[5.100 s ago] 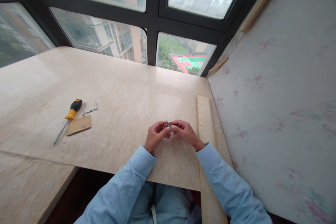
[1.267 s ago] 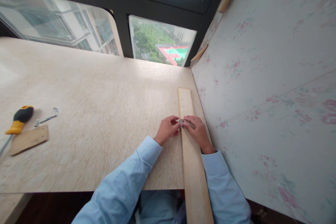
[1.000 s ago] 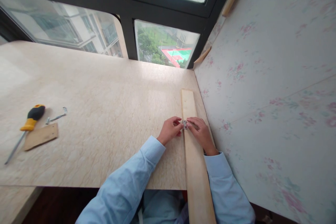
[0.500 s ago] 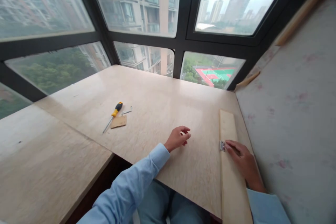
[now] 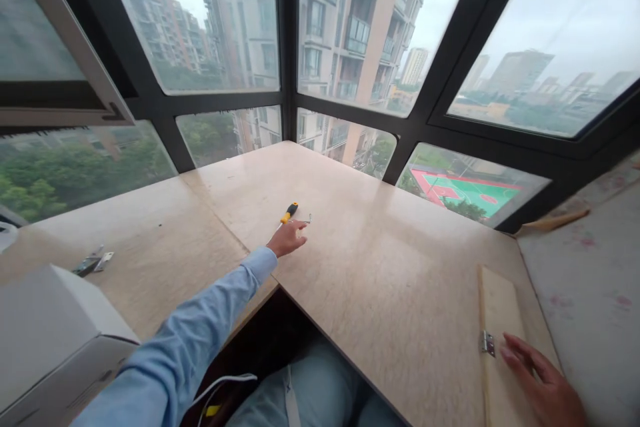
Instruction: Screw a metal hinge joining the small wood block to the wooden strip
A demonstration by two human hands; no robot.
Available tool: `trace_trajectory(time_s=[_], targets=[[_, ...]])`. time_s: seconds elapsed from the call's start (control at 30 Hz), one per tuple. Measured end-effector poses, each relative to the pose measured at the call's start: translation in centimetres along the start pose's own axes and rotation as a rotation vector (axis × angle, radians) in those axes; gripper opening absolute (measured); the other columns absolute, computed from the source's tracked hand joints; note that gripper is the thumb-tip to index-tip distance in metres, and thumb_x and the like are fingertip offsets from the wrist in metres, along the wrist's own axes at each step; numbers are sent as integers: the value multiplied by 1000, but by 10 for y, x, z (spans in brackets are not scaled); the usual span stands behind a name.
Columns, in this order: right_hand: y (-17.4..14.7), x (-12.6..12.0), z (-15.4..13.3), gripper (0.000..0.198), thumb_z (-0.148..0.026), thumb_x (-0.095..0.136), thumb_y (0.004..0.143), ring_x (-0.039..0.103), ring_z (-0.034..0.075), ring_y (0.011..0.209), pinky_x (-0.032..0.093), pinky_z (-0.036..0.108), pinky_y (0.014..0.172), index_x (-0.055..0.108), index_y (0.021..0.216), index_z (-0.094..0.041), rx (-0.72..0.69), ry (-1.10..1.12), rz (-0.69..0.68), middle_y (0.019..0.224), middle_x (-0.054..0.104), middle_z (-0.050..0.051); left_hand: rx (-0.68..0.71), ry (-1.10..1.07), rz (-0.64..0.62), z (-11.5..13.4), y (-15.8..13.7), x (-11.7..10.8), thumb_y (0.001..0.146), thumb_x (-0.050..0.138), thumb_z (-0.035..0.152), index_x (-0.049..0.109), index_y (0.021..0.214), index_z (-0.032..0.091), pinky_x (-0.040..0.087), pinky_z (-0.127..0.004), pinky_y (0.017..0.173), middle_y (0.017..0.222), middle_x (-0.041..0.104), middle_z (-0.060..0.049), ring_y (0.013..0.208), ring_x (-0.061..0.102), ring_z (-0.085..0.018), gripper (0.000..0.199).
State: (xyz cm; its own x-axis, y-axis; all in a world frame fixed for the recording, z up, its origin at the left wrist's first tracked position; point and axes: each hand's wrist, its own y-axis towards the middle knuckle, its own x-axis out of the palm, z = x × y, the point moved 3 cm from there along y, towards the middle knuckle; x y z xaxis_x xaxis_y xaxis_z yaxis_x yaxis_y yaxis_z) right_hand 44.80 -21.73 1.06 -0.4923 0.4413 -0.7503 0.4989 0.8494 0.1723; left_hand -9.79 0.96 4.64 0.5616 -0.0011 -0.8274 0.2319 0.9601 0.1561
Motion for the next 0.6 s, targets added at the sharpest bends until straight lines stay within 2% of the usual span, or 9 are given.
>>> trace_trajectory(time_s=[0.07,0.13,0.2,0.3,0.43,0.6], targets=[[-5,-1,-6,52,-68,55,67,68,39,103,58,52,84,73,95,-27,-63,-16,27,111,74,12,32,103,-72,-18,-1,-11,74,68,21,63,121,19,44,-36,102,124,65,-10,118,58,-27,47],[-11,0,-14,55,-68,54,68,67,39,106,56,54,90,72,98,-26,-112,-45,24,113,73,11,40,169,-150,-31,-1,-17,73,70,21,60,125,19,44,-36,101,128,62,-12,119,58,-28,53],[-17,3,-24,58,-69,54,67,67,39,107,54,56,93,71,102,-26,-141,-64,-20,113,73,10,57,202,-212,-39,1,-20,73,70,22,58,127,18,44,-36,100,129,61,-13,119,58,-28,55],[-26,10,-44,56,-66,59,69,68,36,107,56,52,94,72,105,-25,-218,-48,-140,112,74,9,85,207,-282,-45,5,-19,72,73,26,57,127,18,43,-36,100,130,61,-15,121,56,-30,58],[-36,21,-77,53,-62,63,73,70,32,105,58,43,91,71,110,-25,-329,-6,-242,110,75,9,90,198,-324,-49,11,-15,70,75,31,58,125,20,44,-37,97,127,63,-14,118,58,-31,58],[-39,37,-108,49,-55,62,80,73,29,98,59,41,89,68,118,-24,-376,23,-357,107,75,10,92,228,-340,-52,16,-13,70,75,33,53,132,20,45,-37,96,131,60,-15,120,57,-32,67]])
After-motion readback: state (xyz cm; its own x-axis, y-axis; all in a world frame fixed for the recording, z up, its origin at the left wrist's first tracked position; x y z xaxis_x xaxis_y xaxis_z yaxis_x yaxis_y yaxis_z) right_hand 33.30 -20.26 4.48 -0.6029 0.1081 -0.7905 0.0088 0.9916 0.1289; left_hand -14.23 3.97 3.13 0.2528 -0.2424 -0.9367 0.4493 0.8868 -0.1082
